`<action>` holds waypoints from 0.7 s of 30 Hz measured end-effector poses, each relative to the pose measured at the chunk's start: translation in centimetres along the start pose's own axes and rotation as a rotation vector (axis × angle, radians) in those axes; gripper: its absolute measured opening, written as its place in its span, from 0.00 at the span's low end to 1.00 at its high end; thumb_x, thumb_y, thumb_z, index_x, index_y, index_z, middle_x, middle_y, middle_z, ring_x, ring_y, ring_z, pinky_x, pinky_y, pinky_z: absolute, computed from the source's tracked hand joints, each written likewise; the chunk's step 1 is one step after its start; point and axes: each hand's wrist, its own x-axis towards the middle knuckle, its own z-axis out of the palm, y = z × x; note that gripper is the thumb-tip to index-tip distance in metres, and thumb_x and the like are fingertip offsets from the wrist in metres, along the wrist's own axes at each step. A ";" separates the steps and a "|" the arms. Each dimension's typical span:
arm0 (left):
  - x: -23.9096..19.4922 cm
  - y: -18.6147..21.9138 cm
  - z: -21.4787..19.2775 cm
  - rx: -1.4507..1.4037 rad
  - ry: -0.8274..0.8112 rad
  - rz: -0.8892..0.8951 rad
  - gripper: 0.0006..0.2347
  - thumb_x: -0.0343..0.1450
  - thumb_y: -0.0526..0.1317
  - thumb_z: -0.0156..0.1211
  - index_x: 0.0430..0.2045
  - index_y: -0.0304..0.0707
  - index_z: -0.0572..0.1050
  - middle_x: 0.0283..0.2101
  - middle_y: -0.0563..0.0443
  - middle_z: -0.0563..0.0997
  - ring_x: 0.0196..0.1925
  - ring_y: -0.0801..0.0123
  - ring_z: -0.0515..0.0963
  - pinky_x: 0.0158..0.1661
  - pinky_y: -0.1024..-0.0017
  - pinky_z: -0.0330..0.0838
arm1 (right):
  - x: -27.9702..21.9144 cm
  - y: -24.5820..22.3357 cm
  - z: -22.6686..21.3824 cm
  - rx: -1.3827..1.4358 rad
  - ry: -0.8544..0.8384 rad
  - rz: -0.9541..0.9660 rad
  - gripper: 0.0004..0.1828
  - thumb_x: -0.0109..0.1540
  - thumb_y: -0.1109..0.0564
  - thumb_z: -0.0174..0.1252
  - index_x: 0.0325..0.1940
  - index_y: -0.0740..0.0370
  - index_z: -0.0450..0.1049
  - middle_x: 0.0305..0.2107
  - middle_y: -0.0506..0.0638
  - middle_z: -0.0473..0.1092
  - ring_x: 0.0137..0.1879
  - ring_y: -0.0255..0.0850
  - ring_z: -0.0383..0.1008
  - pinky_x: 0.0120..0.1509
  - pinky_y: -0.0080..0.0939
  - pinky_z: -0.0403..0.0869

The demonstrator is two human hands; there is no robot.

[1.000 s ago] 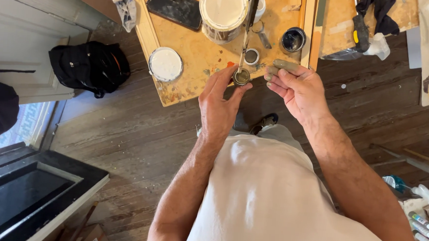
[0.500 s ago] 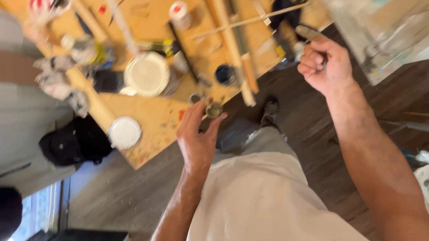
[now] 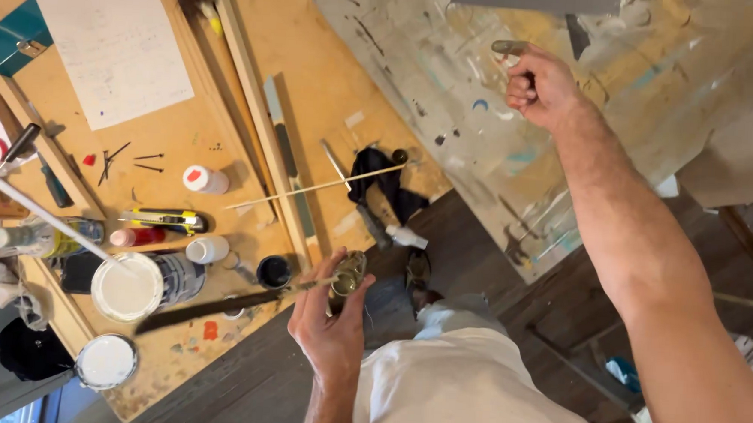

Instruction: Preparing paint and applying fine details to a surface using a small brush

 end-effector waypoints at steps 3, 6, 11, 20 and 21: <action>0.4 1.5 1.7 -0.050 0.008 0.004 0.19 0.63 0.31 0.76 0.47 0.29 0.78 0.48 0.44 0.84 0.54 0.59 0.84 0.54 0.66 0.84 | 2.7 -1.7 -0.4 -0.028 0.002 0.021 0.12 0.58 0.65 0.47 0.42 0.52 0.68 0.13 0.42 0.44 0.18 0.30 0.41 0.25 0.34 0.47; 1.0 2.2 2.9 -0.038 0.018 0.018 0.19 0.63 0.32 0.76 0.47 0.28 0.78 0.49 0.43 0.84 0.55 0.58 0.83 0.54 0.67 0.84 | 4.5 -3.2 -0.4 0.004 0.084 0.078 0.30 0.58 0.67 0.51 0.62 0.51 0.56 0.15 0.39 0.49 0.20 0.28 0.48 0.26 0.31 0.52; 1.6 2.9 4.1 -0.004 0.049 0.016 0.16 0.64 0.33 0.75 0.44 0.29 0.79 0.49 0.45 0.84 0.54 0.59 0.83 0.51 0.70 0.83 | 8.0 -2.8 -2.2 0.137 0.108 0.098 0.45 0.58 0.68 0.51 0.77 0.43 0.51 0.15 0.43 0.48 0.19 0.30 0.44 0.27 0.33 0.49; 1.9 2.7 4.7 -0.002 0.072 0.009 0.15 0.63 0.32 0.76 0.41 0.29 0.80 0.48 0.42 0.84 0.54 0.58 0.84 0.53 0.68 0.84 | 6.9 -3.5 -0.9 0.059 0.141 0.087 0.52 0.57 0.69 0.53 0.84 0.51 0.45 0.15 0.40 0.52 0.20 0.29 0.48 0.28 0.32 0.53; 1.9 2.7 4.6 -0.009 0.067 0.005 0.16 0.63 0.32 0.76 0.43 0.29 0.79 0.48 0.42 0.84 0.54 0.58 0.84 0.55 0.67 0.84 | 6.8 -3.6 -0.7 0.030 0.137 0.089 0.50 0.57 0.68 0.55 0.83 0.52 0.50 0.15 0.39 0.53 0.20 0.29 0.49 0.27 0.31 0.54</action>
